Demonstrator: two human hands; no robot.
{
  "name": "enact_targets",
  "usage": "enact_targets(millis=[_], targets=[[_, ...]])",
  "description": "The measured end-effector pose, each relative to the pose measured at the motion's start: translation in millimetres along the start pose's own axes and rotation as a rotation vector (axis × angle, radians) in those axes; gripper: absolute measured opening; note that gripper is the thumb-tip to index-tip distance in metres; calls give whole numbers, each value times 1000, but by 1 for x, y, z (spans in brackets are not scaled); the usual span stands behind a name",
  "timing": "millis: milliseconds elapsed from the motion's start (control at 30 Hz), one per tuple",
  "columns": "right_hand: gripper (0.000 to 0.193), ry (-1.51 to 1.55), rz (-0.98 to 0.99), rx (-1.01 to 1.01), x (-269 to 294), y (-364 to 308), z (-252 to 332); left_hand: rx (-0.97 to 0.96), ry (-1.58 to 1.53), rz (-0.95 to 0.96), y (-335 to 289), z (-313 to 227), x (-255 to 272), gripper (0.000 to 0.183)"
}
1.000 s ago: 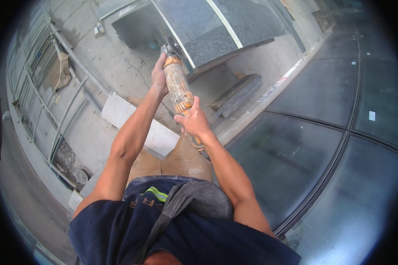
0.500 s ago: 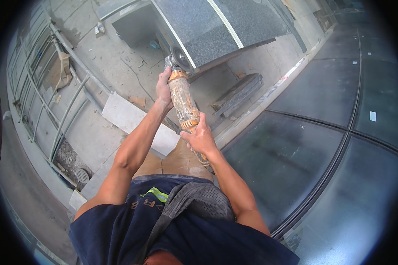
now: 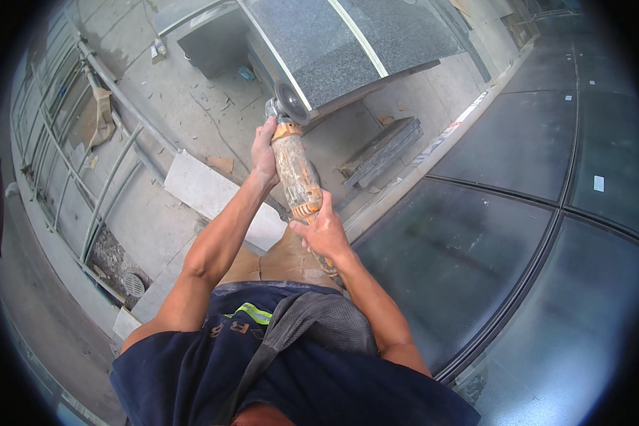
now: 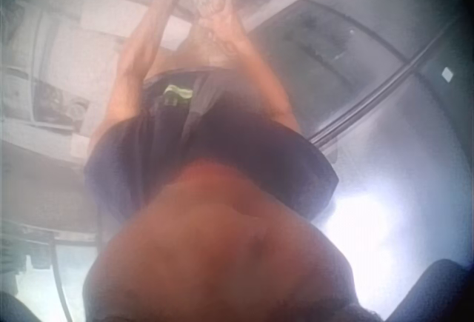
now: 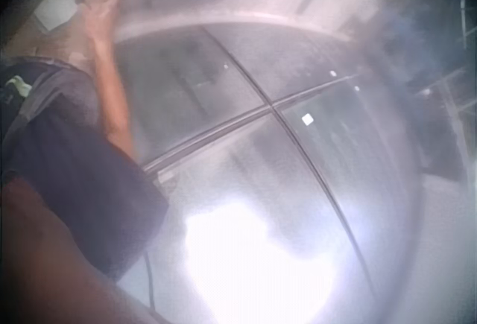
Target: The person uses an angle grinder to cut a large rectangular tile on a workbench. The person holds the tile with one hand and operates the grinder with the other, cutting along a marked line. The person then repositions the tile and continues cutting another section.
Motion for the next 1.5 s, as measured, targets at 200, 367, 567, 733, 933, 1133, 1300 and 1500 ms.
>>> enact_targets(millis=[200,367,567,733,933,1133,1300,1500], targets=[[86,18,-7,-20,0,5,0,-13,10,5,3,-2,1,48],[84,-16,-15,43,0,18,6,12,17,78,19,-3,-1,53],[80,-58,-9,7,-1,36,17,20,-3,77,45,-3,6,63],[77,-61,19,-33,2,43,24,32,-22,50,57,-5,6,59],[78,-64,10,-37,2,25,12,-29,-1,42,29,-7,-1,53],[81,-49,5,-50,3,6,5,-10,-19,24,10,2,0,49],[82,-41,-1,-59,4,0,2,-16,-26,-1,2,3,0,49],[82,-41,1,-18,5,-3,-5,-2,-44,-28,-4,8,0,47]])
Point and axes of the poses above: each hand's wrist, its own y-axis towards the middle knuckle, its own x-axis out of the back of the hand, z = x × y, the point moved 9 cm from there along y, towards the middle knuckle, and after that the axes turned 2 degrees about -z, right-handed, at the moved point
